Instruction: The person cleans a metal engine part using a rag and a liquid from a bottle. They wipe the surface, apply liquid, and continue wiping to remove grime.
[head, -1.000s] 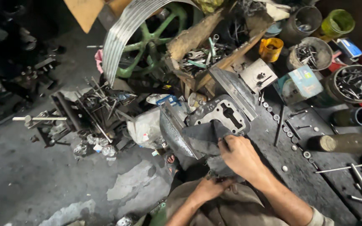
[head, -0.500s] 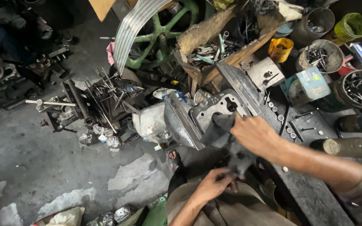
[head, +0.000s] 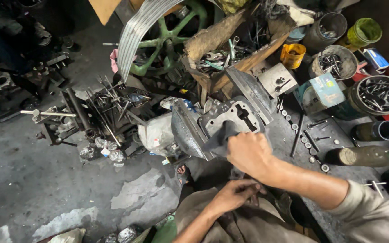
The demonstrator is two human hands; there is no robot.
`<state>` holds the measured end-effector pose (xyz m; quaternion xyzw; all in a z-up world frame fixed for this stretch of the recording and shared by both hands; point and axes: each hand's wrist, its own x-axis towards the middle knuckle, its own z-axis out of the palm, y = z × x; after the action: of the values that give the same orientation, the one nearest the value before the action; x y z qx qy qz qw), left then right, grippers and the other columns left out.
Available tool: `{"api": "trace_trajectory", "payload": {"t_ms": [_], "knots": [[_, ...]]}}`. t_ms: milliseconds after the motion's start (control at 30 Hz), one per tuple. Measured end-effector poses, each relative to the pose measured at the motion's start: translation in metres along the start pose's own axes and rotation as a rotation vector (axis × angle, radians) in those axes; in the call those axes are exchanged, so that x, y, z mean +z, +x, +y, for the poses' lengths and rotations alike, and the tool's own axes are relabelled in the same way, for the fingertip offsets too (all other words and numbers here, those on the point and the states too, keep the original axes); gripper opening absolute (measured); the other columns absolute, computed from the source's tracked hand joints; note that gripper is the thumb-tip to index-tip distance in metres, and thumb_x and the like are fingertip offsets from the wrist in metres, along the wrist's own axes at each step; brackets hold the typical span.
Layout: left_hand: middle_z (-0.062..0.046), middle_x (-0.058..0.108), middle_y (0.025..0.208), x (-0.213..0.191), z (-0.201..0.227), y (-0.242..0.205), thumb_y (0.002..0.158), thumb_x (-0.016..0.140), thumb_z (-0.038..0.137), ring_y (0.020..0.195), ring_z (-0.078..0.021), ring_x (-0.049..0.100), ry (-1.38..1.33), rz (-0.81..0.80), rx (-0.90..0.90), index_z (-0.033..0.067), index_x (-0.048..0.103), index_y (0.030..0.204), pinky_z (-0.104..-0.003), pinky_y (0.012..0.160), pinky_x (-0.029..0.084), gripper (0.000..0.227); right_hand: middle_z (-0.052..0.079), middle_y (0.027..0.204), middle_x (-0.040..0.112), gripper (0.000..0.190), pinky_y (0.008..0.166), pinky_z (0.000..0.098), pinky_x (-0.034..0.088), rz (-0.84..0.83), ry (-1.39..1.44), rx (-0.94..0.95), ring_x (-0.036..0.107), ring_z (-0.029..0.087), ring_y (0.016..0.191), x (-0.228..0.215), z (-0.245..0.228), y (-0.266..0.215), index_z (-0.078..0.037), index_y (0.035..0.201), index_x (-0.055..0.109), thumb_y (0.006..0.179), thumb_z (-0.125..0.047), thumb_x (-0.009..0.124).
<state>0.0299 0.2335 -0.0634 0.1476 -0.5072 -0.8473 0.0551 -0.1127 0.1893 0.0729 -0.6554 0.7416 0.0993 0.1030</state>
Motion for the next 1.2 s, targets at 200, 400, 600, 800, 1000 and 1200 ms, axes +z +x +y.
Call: {"api": "trace_trajectory", "payload": {"t_ms": [200,400,600,800,1000,1200], "knots": [[0.000,0.070,0.087,-0.013,0.007,-0.023,0.111,0.055,0.028,0.083,-0.0068,0.064,0.223,-0.028,0.014,0.0045,0.073,0.118,-0.024,0.078,0.052,0.031,0.023,0.085,0.073,0.022,0.075,0.0567,0.055,-0.055,0.167,0.066,0.070,0.044,0.082,-0.037,0.030,0.000,-0.006,0.091,0.072,0.080,-0.022,0.061],[0.002,0.070,0.089,-0.034,0.011,-0.036,0.110,0.057,0.027,0.082,-0.0069,0.059,0.150,0.020,-0.008,0.0045,0.070,0.118,-0.025,0.077,0.050,0.027,0.022,0.091,0.071,0.018,0.066,0.0526,0.055,-0.033,-0.095,-0.230,0.071,0.040,0.079,-0.030,0.037,0.014,-0.005,0.086,0.072,0.074,-0.015,0.063],[0.002,0.069,0.091,-0.061,0.012,-0.037,0.112,0.053,0.027,0.084,-0.0065,0.059,0.157,-0.036,0.051,0.0048,0.069,0.121,-0.024,0.080,0.050,0.029,0.025,0.085,0.074,0.019,0.079,0.0498,0.055,-0.235,0.391,-0.044,0.072,0.040,0.084,0.016,0.040,0.051,-0.002,0.083,0.076,0.080,-0.016,0.064],[-0.001,0.070,0.094,-0.063,0.007,-0.029,0.112,0.057,0.025,0.087,-0.0084,0.061,0.106,-0.021,-0.080,0.0043,0.072,0.125,-0.026,0.082,0.052,0.029,0.023,0.102,0.071,0.030,0.085,0.0473,0.054,-0.097,1.823,0.320,0.070,0.035,0.096,0.084,0.030,0.024,0.001,0.099,0.073,0.088,-0.025,0.064],[-0.010,0.075,0.113,-0.105,0.064,-0.048,0.103,0.061,0.016,0.103,-0.0158,0.070,0.537,-0.102,0.171,0.0058,0.069,0.125,-0.030,0.092,0.054,0.026,0.021,0.107,0.069,0.025,0.084,0.0442,0.054,-0.040,1.986,0.652,0.068,0.035,0.099,0.085,0.021,-0.052,-0.001,0.099,0.074,0.088,-0.023,0.070],[-0.008,0.081,0.100,-0.107,0.136,-0.059,0.102,0.064,0.021,0.097,-0.0208,0.076,0.385,0.335,0.141,0.0093,0.074,0.119,-0.032,0.090,0.059,0.024,0.019,0.113,0.067,0.022,0.084,0.0410,0.054,0.099,0.918,-0.267,0.067,0.034,0.101,0.029,0.043,-0.092,-0.002,0.100,0.075,0.088,-0.020,0.076]]}}
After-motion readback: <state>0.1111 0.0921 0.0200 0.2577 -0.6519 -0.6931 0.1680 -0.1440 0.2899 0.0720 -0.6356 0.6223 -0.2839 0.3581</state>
